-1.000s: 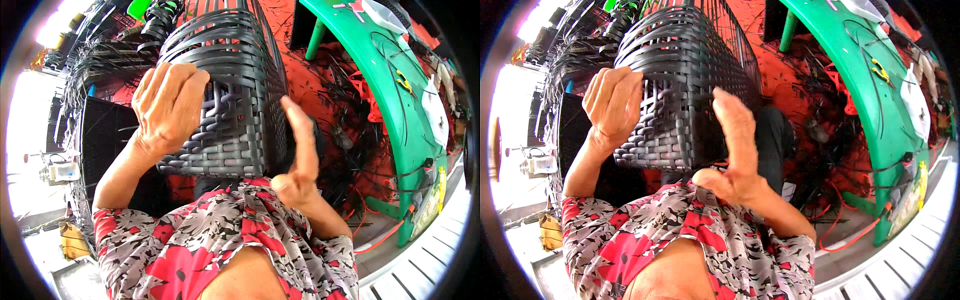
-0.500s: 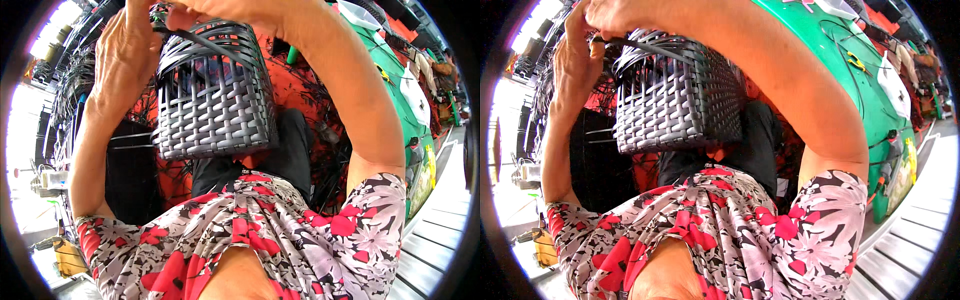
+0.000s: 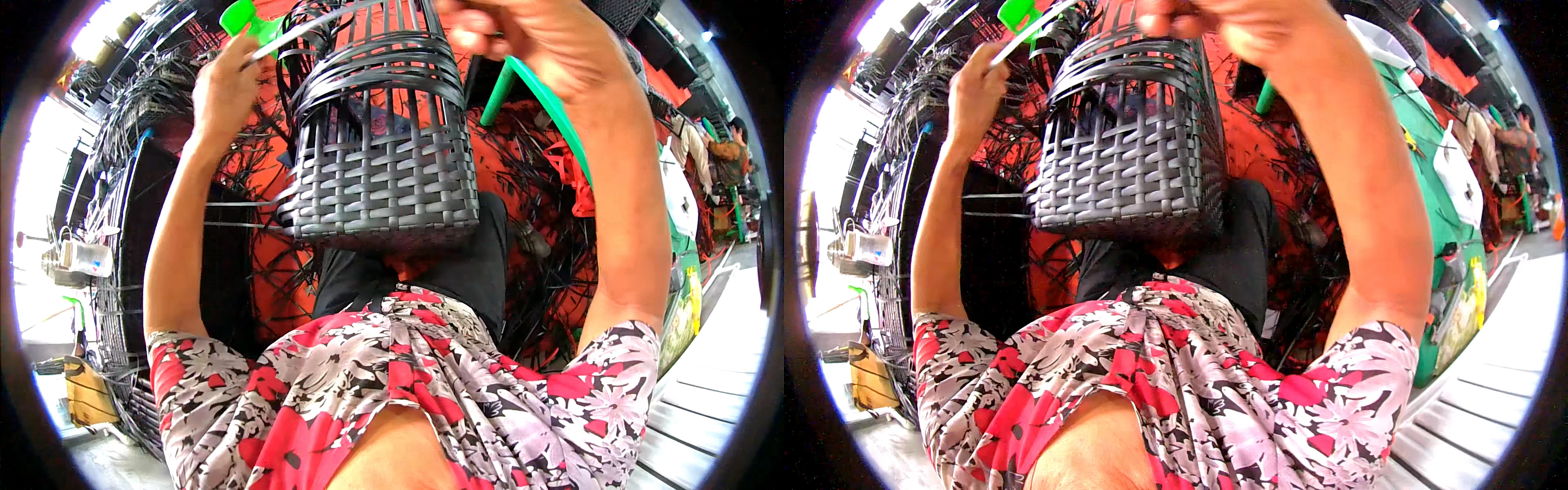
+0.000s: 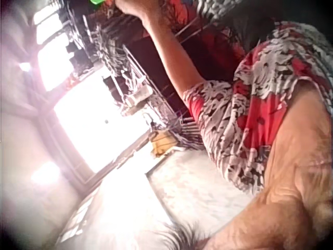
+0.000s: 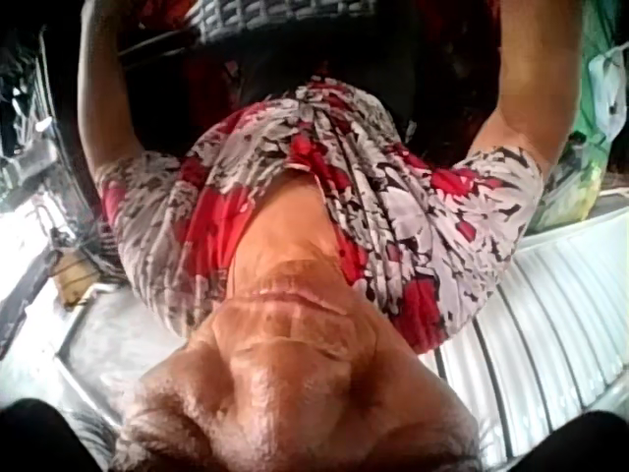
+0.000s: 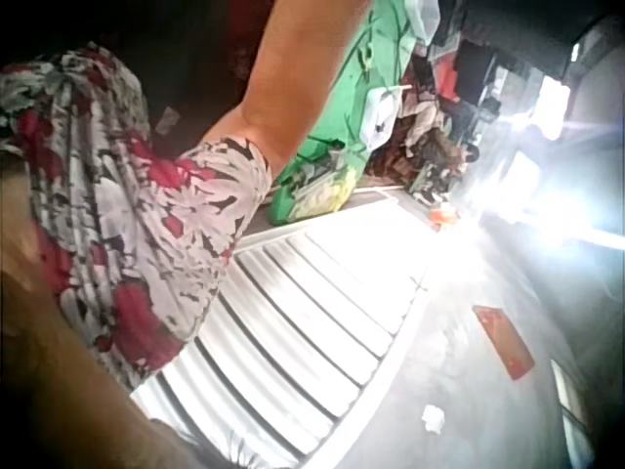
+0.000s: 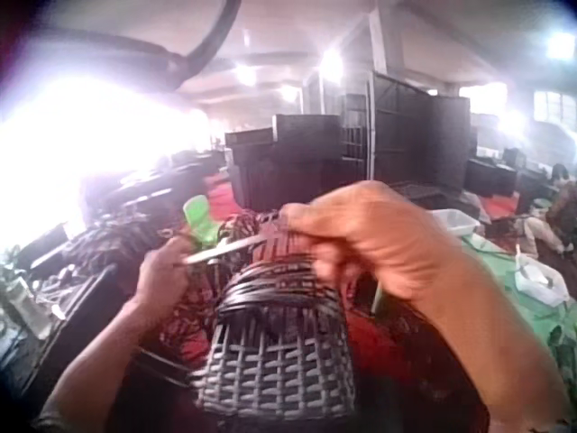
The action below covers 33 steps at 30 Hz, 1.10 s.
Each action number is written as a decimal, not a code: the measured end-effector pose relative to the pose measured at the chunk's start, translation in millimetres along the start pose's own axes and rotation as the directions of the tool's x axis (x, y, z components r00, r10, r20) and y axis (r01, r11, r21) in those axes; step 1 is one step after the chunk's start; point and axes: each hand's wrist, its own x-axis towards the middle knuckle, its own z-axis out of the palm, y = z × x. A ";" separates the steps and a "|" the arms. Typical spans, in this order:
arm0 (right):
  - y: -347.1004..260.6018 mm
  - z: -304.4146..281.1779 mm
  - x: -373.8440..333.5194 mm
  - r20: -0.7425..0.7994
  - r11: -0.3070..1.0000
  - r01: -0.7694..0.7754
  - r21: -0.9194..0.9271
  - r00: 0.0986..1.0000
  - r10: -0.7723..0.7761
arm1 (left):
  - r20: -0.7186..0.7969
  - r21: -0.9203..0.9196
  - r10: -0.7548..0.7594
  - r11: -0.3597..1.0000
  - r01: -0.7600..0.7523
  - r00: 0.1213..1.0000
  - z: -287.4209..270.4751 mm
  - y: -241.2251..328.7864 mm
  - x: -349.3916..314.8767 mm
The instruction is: The person weaves a basket frame by threading black plastic straps through the vertical ribs and tucking the strap ends into the woven structure by hand.
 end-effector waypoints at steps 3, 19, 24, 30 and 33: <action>20.2 -41.6 -17.0 0.047 0.964 0.075 0.254 0.995 -0.090 | 0.255 -0.177 -0.538 0.791 0.586 0.803 -38.2 -73.6 -1.2; 13.8 -119.9 -41.2 0.039 0.762 0.009 -0.647 0.999 0.022 | -0.070 0.255 0.600 0.783 -0.567 0.797 2.2 151.9 3.1; -11.7 -29.0 -14.8 0.246 0.775 0.022 -0.632 0.954 0.174 | -0.220 0.052 0.575 0.813 -0.579 0.788 50.8 225.5 -29.0; 29.0 -17.4 -30.3 -0.042 0.984 -0.165 -0.072 0.986 0.162 | -0.207 -0.089 0.520 0.833 -0.545 0.829 69.6 258.9 -60.6; 47.6 -26.0 -46.7 -0.050 0.963 -0.245 -0.114 0.969 0.240 | -0.127 -0.233 0.679 0.688 -0.687 0.723 56.4 252.9 -83.1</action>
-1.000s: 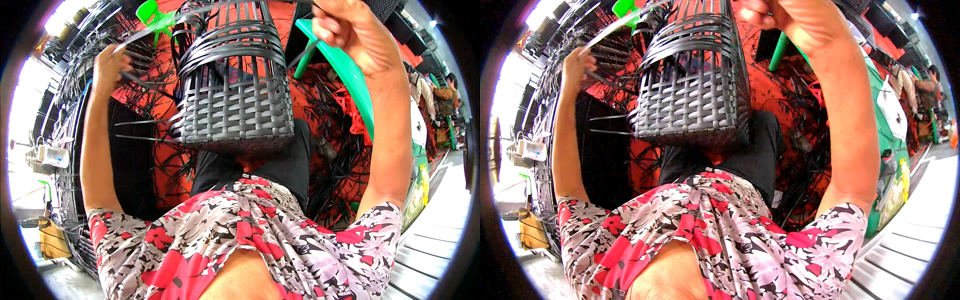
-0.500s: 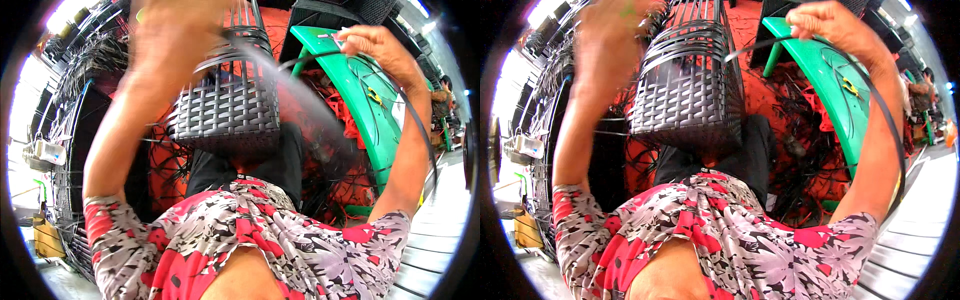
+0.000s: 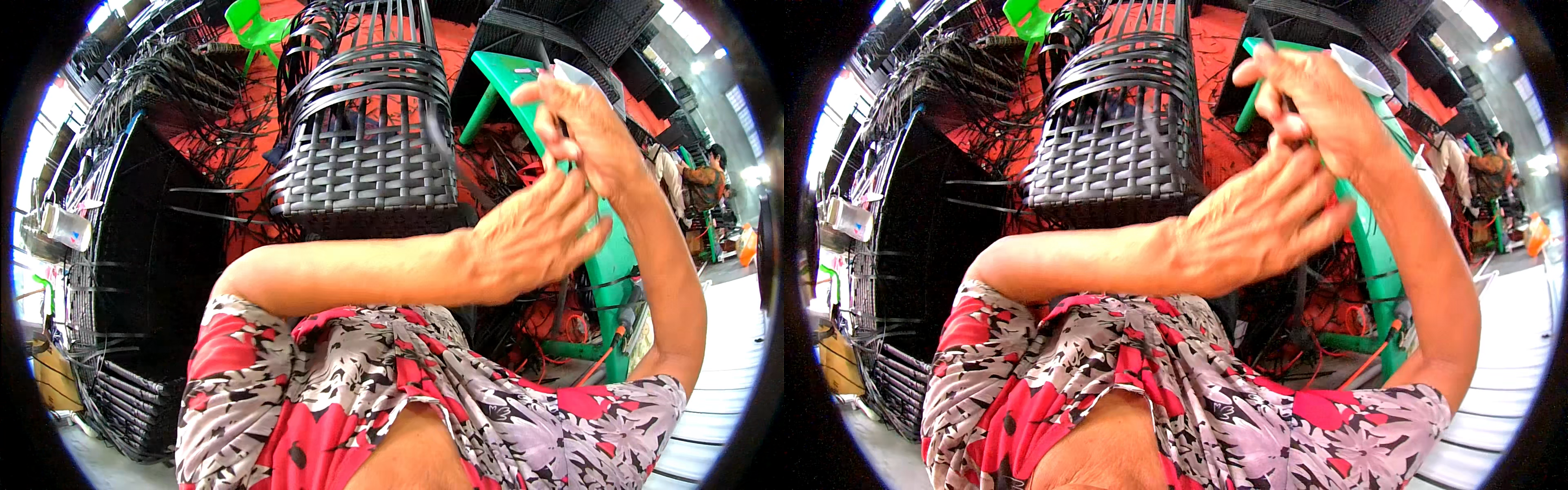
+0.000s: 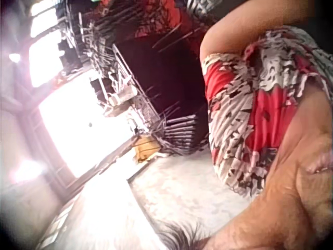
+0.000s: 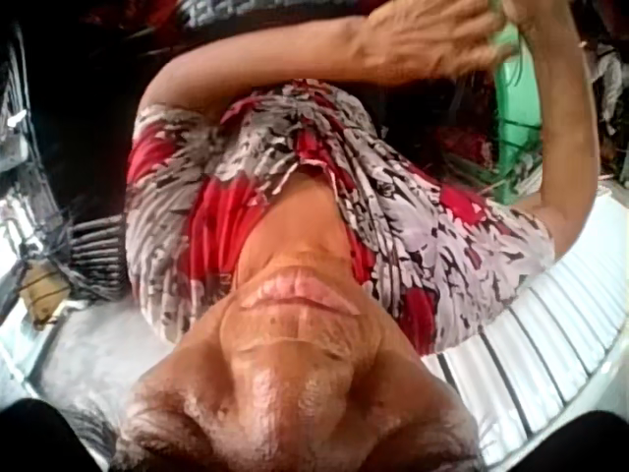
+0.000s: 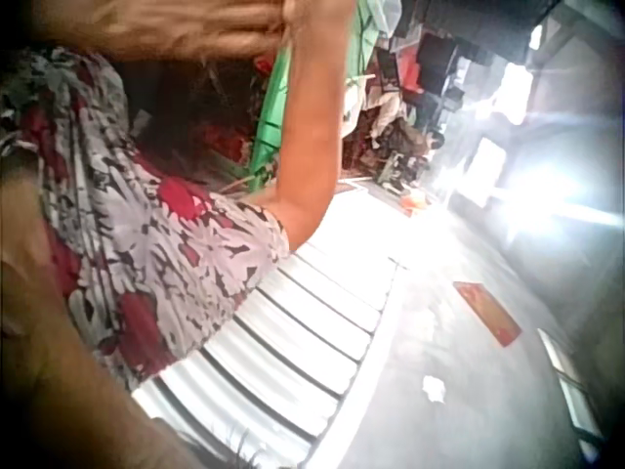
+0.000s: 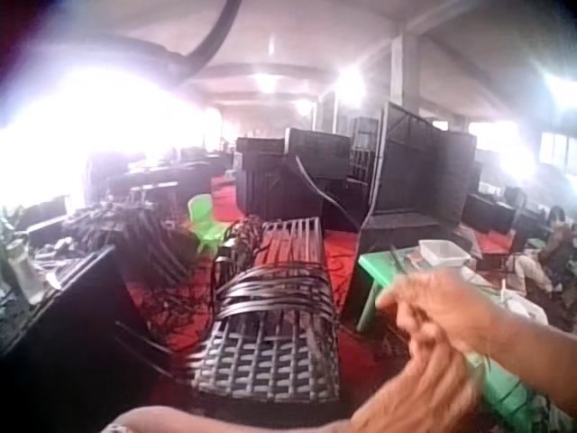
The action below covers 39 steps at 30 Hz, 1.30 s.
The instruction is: The person weaves a basket frame by threading black plastic straps through the vertical ribs and tucking the strap ends into the woven structure by hand.
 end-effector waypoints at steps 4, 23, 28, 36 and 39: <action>-0.2 8.8 -28.2 -0.095 0.823 0.054 -0.566 0.987 -0.130 | -0.152 -0.254 0.146 0.950 -0.182 0.978 -28.3 5.4 -24.8; 97.4 -120.2 -99.9 -0.057 0.429 0.054 -0.902 0.969 -0.241 | 0.634 -0.435 -0.292 0.632 0.642 0.717 -144.6 -73.8 -91.0; 14.2 -27.7 -36.8 0.081 0.754 -0.081 -0.652 0.981 0.176 | 0.730 -0.498 -0.177 0.525 0.691 0.660 -105.9 -52.1 -87.8; 97.1 -5.3 -44.3 0.285 0.964 -0.203 -0.174 0.926 0.246 | 0.689 -0.486 -0.303 0.480 0.730 0.658 -97.6 -51.6 -76.5; 129.4 45.1 -62.3 0.559 0.864 -0.500 0.061 0.734 0.385 | 0.531 -0.644 -0.207 0.531 0.550 0.822 -99.3 -48.2 -67.7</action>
